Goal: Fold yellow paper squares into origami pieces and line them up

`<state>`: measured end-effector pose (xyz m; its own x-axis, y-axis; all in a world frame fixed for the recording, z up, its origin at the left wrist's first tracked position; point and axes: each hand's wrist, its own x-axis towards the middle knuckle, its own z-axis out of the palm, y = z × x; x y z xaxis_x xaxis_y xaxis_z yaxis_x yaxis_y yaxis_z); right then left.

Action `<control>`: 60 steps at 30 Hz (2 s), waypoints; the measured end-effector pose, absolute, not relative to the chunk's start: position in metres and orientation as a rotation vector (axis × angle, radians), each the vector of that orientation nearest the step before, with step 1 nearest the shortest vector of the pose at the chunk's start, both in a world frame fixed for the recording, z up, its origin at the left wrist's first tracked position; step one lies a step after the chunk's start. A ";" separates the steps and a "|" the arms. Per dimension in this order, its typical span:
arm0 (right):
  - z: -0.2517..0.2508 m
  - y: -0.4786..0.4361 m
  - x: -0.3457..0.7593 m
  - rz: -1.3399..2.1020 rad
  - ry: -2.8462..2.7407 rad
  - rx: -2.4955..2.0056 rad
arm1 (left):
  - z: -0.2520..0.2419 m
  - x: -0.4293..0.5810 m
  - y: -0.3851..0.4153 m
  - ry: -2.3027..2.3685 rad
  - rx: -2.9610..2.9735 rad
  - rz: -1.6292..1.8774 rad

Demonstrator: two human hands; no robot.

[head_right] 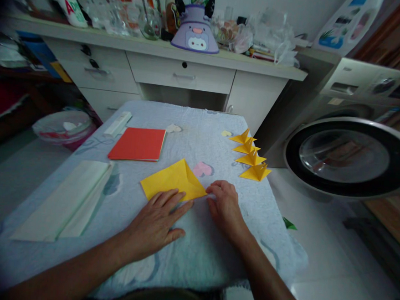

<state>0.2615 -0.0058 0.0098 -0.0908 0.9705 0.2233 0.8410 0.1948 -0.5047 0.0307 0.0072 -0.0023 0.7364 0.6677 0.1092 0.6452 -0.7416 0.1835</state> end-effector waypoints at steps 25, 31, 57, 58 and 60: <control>-0.004 0.019 0.251 0.318 -1.950 -1.917 | -0.009 0.029 0.009 1.005 2.815 0.182; -0.007 0.017 0.249 0.247 -1.937 -1.917 | -0.010 0.027 0.010 0.994 2.787 0.192; -0.005 0.013 0.246 0.242 -1.926 -1.983 | -0.006 0.028 0.009 1.007 2.776 0.180; -0.006 0.013 0.247 0.247 -1.921 -1.984 | -0.006 0.028 0.009 1.007 2.774 0.178; -0.008 0.014 0.249 0.242 -1.908 -1.980 | -0.006 0.028 0.009 1.005 2.771 0.177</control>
<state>0.2489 0.0142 -0.0077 0.0635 0.9887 0.1356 0.9234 -0.0067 -0.3838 0.0282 0.0092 -0.0062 0.7632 0.6444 0.0477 0.6220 -0.7526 0.2163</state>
